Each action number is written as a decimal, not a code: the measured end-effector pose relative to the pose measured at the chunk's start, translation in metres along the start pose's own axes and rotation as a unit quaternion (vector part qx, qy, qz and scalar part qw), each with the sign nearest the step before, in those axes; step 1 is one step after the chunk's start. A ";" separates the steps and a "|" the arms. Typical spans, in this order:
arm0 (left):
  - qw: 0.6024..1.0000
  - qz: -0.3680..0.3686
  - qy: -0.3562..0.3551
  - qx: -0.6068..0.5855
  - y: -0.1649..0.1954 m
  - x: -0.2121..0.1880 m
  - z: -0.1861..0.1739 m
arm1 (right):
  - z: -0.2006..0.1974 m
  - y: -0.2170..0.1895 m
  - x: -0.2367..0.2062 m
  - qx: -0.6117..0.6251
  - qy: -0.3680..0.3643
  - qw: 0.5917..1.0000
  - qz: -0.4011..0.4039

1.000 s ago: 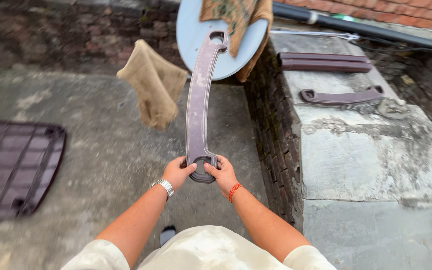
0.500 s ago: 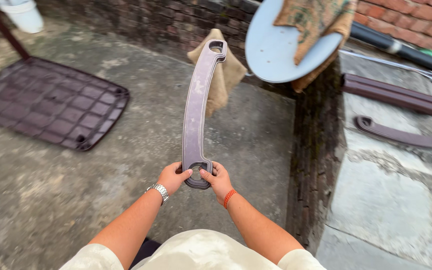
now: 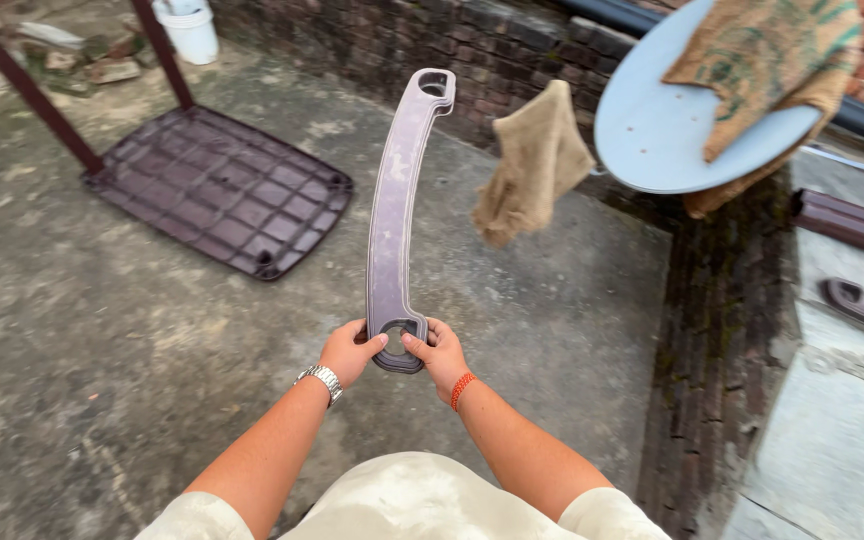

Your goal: The person disassembles a plastic chair on a rooftop terrace. They detach the curved side frame from the seat base, work the leg posts free from their sockets by hand, and pull the cylindrical leg tubes off the chair, leaving the parts separated on the ground.

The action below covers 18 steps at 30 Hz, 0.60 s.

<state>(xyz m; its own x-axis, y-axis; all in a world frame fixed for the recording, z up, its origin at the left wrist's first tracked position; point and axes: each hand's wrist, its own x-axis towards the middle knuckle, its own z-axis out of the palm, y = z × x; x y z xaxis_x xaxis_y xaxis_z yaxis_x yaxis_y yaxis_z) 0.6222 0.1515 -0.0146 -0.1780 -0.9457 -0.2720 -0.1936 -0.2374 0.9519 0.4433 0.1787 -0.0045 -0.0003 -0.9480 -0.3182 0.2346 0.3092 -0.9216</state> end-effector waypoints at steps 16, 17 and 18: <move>0.990 -0.036 0.133 0.009 -0.072 -0.056 -0.211 | 0.209 0.067 0.032 -0.077 -0.097 0.990 0.072; 0.990 -0.033 0.139 0.000 -0.074 -0.055 -0.218 | 0.217 0.069 0.037 -0.079 -0.106 0.988 0.074; 0.989 -0.030 0.145 -0.008 -0.077 -0.054 -0.224 | 0.222 0.071 0.043 -0.080 -0.115 0.987 0.077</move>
<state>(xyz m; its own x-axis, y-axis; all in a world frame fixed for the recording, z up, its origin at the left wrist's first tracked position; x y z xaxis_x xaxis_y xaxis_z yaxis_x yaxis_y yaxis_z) 0.8624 0.1711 -0.0420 0.1170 -0.9532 -0.2789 -0.1791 -0.2964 0.9381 0.6760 0.1432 -0.0346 0.2486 -0.8754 -0.4145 0.0579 0.4406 -0.8958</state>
